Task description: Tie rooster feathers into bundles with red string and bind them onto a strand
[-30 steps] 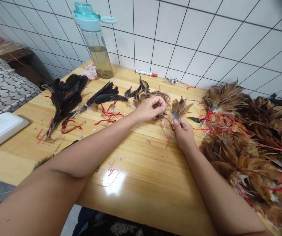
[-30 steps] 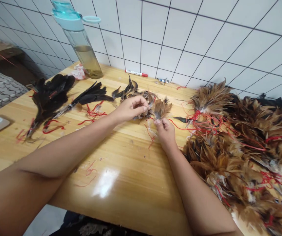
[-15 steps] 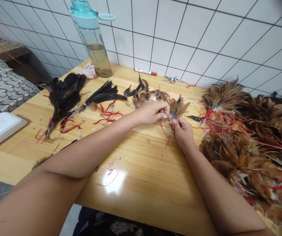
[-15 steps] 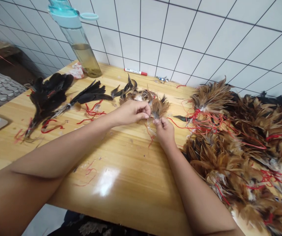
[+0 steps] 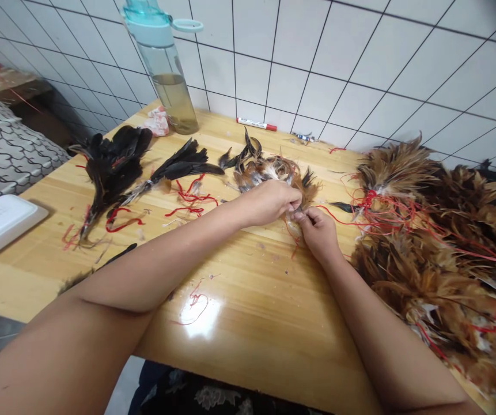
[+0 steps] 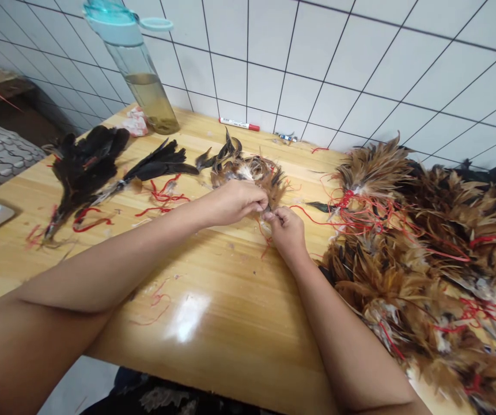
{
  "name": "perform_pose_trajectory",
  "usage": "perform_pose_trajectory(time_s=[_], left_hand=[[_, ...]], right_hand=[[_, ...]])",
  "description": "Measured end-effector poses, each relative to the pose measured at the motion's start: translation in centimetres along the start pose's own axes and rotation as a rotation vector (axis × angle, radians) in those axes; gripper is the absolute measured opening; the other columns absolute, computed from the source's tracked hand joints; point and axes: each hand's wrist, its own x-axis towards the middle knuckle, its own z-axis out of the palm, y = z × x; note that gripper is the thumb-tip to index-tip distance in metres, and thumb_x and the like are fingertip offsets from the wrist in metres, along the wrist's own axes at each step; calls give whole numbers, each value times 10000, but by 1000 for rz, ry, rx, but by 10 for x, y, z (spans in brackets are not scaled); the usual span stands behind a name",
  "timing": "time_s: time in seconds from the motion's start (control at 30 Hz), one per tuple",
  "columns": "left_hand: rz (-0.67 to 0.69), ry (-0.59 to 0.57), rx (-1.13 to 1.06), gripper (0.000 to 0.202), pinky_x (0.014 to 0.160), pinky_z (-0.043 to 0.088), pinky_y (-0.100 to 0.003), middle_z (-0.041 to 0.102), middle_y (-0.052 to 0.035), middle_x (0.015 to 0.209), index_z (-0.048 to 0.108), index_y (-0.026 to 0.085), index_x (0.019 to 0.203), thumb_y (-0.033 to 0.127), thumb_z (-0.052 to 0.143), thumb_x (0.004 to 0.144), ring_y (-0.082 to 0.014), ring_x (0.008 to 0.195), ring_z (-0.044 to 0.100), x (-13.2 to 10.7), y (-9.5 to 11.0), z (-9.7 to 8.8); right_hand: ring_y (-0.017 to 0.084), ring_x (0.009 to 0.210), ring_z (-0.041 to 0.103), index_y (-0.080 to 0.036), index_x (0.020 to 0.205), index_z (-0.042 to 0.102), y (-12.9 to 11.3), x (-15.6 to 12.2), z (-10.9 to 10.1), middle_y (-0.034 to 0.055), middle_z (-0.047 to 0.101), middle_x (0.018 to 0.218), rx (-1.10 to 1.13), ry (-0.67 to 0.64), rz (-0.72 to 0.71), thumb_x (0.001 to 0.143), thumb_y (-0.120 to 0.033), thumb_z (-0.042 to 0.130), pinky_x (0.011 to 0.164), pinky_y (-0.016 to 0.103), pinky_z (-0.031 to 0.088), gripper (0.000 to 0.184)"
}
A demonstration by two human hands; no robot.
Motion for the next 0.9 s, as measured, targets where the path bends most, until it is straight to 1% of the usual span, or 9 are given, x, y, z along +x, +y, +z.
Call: perform_pose_trajectory(time_s=[0.23,0.33,0.43,0.5,0.57,0.63,0.67,0.8,0.9], left_hand=[[24,-86,81,142,682,380,-250,669,-38,780,645,160,757,109,532,827,-148,751,591,1,4,1],[9,-78,67,120,692,387,-248,659,-33,793,641,169,790,109,544,827,-149,764,588,0,7,3],[-9,23,22,115,733,410,-260,665,-43,863,636,176,932,146,551,861,-165,824,595,-1,8,2],[-23,161,5,142,802,427,-283,667,-69,959,619,171,1004,172,546,881,-185,916,596,-1,6,-1],[-83,303,4,144,852,430,-305,658,-92,1022,613,160,1007,177,534,887,-198,966,589,-2,0,-7],[-163,343,0,115,834,430,-301,660,-83,977,623,152,943,156,539,864,-189,917,589,-3,-9,-14],[-183,295,-12,95,807,427,-286,662,-65,924,629,153,894,140,552,840,-175,870,587,-5,-14,-17],[-140,-92,-65,81,693,386,-221,658,1,761,645,165,749,108,588,752,-116,717,566,-10,-31,-25],[-197,-209,6,71,656,370,-226,666,-4,741,662,170,726,150,598,750,-120,689,566,-11,-32,-22]], right_hand=[[159,643,520,-209,606,562,5,1,2,10,577,635,0,-66,-16,761,-312,604,635,292,397,191],[174,678,542,-211,610,569,6,1,3,21,600,659,-3,-89,-22,761,-295,610,664,304,407,178],[171,665,528,-211,619,579,5,0,2,16,592,653,15,-71,-4,776,-300,599,664,307,401,181],[163,654,513,-208,647,596,3,0,0,5,580,642,57,-38,29,792,-315,583,661,304,399,181],[154,635,486,-206,671,595,1,0,-1,-9,549,618,125,3,79,808,-358,574,649,300,395,205],[145,608,447,-207,674,576,0,0,-2,-19,507,594,198,41,126,810,-427,578,625,294,387,258],[140,597,431,-209,674,566,-1,1,-3,-22,493,589,232,52,144,807,-461,583,612,291,381,285],[128,570,393,-211,681,551,-2,1,-3,-29,463,584,302,65,167,793,-549,597,589,284,366,359],[124,562,388,-207,688,559,-2,0,-2,-34,457,581,320,78,173,788,-570,607,594,286,369,380]])
